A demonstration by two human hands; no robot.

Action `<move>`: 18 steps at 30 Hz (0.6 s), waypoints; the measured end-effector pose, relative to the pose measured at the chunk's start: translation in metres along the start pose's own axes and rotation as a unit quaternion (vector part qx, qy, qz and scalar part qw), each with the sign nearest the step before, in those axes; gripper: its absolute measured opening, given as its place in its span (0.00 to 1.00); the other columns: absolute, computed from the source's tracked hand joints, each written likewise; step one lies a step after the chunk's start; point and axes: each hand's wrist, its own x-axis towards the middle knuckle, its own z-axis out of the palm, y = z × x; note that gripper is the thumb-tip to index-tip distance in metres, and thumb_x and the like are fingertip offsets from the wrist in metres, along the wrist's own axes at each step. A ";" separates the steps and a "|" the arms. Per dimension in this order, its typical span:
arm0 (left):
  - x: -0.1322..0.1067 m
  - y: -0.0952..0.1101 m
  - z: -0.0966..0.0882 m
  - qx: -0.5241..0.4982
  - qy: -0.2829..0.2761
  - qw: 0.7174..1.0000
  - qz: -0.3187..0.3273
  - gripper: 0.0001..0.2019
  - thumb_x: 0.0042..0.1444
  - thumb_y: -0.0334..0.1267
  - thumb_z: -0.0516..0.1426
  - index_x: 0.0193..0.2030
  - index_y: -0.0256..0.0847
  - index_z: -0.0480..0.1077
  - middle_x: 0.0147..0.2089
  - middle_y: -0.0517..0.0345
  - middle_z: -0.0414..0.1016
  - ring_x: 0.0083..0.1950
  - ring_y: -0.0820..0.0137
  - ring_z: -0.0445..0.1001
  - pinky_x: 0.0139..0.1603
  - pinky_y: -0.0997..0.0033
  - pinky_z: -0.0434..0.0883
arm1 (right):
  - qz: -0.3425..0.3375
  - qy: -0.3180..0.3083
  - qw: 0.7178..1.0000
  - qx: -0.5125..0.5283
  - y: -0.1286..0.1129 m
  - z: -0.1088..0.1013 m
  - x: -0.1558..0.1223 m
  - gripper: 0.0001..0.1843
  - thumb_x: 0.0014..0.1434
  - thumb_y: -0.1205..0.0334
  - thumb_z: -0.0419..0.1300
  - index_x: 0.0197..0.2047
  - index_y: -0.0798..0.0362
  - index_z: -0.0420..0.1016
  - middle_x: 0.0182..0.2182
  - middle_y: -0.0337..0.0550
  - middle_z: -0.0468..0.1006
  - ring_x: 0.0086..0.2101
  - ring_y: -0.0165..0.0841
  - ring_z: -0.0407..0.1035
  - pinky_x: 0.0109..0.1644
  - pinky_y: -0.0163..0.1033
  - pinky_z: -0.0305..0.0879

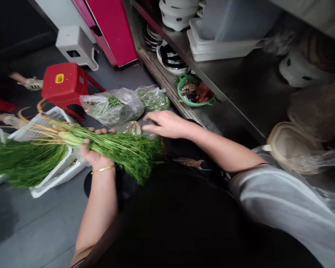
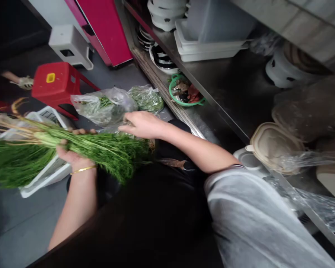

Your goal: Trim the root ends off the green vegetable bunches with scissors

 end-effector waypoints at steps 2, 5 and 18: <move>0.012 0.008 -0.005 -0.015 0.023 0.998 0.052 0.10 0.52 0.41 0.51 0.35 0.37 0.66 0.26 0.65 0.71 0.31 0.74 0.72 0.42 0.66 0.71 | 0.008 -0.039 0.999 -0.026 0.006 -0.010 -0.031 0.15 0.63 0.54 0.54 0.44 0.56 0.74 0.36 0.46 0.78 0.36 0.33 0.71 0.40 0.36 0.59; 0.027 0.022 -0.013 -0.016 0.049 0.995 0.088 0.19 0.62 0.46 0.38 0.36 0.37 0.65 0.27 0.65 0.71 0.31 0.78 0.72 0.42 0.73 0.70 | 0.036 -0.092 0.993 -0.062 0.019 -0.009 -0.065 0.10 0.61 0.60 0.56 0.37 0.56 0.76 0.34 0.46 0.79 0.34 0.34 0.71 0.36 0.35 0.56; 0.041 0.101 0.008 0.010 0.156 0.976 0.153 0.22 0.65 0.51 0.31 0.30 0.42 0.54 0.19 0.72 0.65 0.30 0.76 0.74 0.41 0.71 0.73 | 0.089 -0.182 0.979 0.037 0.019 0.096 0.016 0.24 0.50 0.49 0.65 0.44 0.59 0.75 0.38 0.51 0.78 0.38 0.39 0.72 0.39 0.37 0.64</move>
